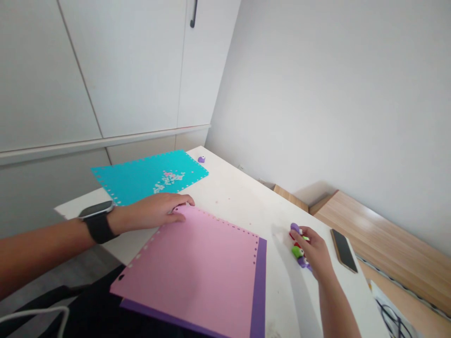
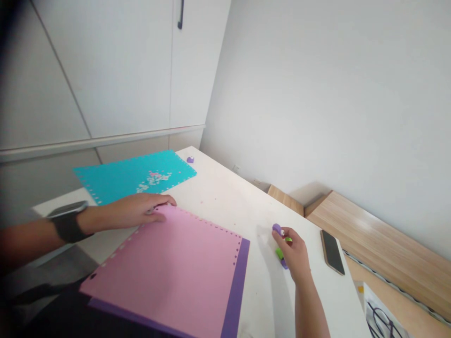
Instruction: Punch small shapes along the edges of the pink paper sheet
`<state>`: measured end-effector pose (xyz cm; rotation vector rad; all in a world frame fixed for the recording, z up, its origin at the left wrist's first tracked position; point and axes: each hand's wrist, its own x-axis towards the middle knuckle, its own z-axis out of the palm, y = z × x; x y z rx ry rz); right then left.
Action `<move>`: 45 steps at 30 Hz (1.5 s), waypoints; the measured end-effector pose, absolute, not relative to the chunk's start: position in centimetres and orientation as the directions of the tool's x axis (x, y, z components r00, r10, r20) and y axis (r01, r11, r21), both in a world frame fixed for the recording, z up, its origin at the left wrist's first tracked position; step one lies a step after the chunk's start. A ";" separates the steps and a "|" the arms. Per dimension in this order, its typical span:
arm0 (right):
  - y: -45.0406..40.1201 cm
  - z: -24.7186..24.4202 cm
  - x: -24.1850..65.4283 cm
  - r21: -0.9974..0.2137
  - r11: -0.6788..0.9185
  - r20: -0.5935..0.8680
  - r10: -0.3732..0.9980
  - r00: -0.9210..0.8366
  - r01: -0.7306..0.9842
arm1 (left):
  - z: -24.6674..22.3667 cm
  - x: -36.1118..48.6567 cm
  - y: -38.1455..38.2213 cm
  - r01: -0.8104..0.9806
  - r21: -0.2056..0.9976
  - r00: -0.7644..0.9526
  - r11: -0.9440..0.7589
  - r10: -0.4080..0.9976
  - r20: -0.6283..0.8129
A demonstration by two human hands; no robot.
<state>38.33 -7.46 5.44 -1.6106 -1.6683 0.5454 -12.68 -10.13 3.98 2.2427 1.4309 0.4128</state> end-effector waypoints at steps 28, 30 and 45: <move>-10.8 4.6 28.4 -0.923 -0.301 -0.214 0.919 -0.330 -0.241 | 5.4 7.4 -6.7 0.322 0.648 0.635 -0.690 0.665 0.392; -10.8 4.5 28.9 -0.907 -0.338 -0.251 0.913 -0.322 -0.252 | 5.1 7.2 -6.8 0.313 0.663 0.641 -0.680 0.666 0.381; -9.9 3.5 31.1 -0.791 -0.454 -0.371 0.889 -0.269 -0.410 | 2.2 5.2 -5.5 0.566 0.440 0.627 -0.697 0.711 0.320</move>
